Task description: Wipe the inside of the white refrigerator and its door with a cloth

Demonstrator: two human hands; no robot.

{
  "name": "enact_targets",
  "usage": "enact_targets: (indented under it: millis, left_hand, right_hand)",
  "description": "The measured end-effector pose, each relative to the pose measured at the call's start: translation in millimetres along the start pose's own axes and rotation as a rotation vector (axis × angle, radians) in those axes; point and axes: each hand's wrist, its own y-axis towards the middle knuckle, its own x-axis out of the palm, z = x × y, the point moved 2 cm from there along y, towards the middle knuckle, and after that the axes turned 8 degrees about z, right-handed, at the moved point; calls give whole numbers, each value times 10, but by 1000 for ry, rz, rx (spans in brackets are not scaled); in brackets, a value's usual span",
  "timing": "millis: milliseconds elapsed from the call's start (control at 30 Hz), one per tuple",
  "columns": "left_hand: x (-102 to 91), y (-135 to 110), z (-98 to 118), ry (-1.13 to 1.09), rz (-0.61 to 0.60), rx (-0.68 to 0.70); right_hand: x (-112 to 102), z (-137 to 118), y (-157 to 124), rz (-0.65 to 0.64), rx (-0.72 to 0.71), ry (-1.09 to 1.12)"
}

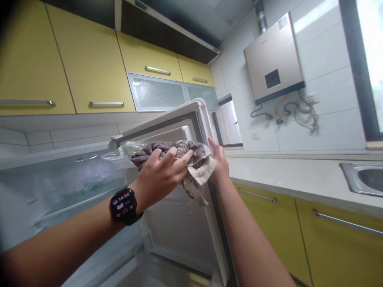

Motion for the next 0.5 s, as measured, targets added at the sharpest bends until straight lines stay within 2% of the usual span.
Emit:
enact_targets:
  millis: [100,267,367,500]
  left_hand:
    - [48,-15,150,55,25,11]
    - [134,-57,321,-12,64,48]
    - [180,-166,323,-51,70,120]
    - [151,-329,208,7,80,159]
  right_hand:
    - [-36,-44,0,9,89,31]
    - [-44,-109,-2,32,57,63]
    - [-28,-101,9,37,56,63]
    - [-41,-118,7,32,45,48]
